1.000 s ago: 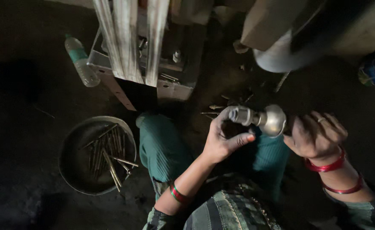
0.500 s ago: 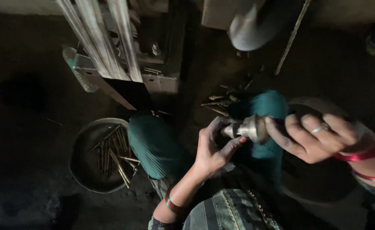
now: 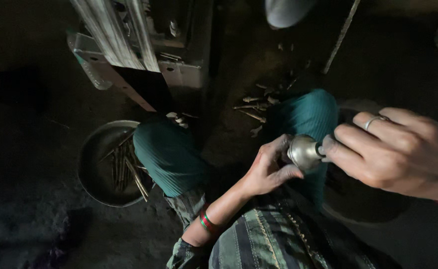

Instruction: The person sits on the floor at a bench-mounted grinding and buffing machine, holding small brass metal parts against the spinning wheel to polish and shape them. They repeatedly reposition and turn each part, then place finished pieces aside and pick up new parts from a tray on the floor.

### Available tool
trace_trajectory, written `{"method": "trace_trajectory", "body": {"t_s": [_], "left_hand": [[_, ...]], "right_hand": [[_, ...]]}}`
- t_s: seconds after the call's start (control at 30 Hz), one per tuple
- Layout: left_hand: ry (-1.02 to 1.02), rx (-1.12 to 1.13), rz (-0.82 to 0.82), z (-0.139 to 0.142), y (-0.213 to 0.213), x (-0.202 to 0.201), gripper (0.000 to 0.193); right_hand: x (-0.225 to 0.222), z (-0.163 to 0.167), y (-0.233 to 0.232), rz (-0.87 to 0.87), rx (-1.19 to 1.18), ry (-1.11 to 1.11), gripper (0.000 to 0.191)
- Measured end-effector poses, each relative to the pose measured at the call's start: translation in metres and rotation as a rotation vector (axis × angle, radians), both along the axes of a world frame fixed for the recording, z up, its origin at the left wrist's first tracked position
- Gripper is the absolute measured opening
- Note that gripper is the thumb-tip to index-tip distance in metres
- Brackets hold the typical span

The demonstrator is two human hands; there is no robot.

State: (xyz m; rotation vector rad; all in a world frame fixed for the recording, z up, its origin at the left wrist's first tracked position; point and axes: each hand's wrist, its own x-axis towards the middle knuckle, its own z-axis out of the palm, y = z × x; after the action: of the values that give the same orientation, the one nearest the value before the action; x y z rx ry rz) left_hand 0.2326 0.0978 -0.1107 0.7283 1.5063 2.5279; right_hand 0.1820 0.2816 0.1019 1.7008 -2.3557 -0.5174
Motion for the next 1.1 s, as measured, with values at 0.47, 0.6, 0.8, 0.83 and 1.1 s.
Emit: {"method": "trace_trajectory", "body": {"t_s": [0.47, 0.6, 0.8, 0.83, 1.1], "left_hand": [[-0.083, 0.354, -0.160, -0.010, -0.008, -0.006, 0.084], [-0.097, 0.399, -0.220, -0.016, -0.017, 0.000, 0.080], [-0.183, 0.602, 0.114, -0.044, -0.013, 0.018, 0.068], [-0.161, 0.508, 0.280, -0.050, -0.021, 0.023, 0.067], [-0.086, 0.426, 0.937, -0.048, -0.079, 0.071, 0.060]], "right_hand": [[-0.015, 0.006, -0.012, -0.194, -0.439, -0.620, 0.035], [-0.016, -0.012, -0.028, -0.243, -0.617, -0.718, 0.032], [0.030, -0.060, -0.081, -0.461, -0.967, -0.655, 0.036], [0.035, -0.074, -0.098, -0.416, -0.977, -0.638, 0.040], [0.080, -0.169, -0.197, -0.262, -0.953, -0.898, 0.030]]}}
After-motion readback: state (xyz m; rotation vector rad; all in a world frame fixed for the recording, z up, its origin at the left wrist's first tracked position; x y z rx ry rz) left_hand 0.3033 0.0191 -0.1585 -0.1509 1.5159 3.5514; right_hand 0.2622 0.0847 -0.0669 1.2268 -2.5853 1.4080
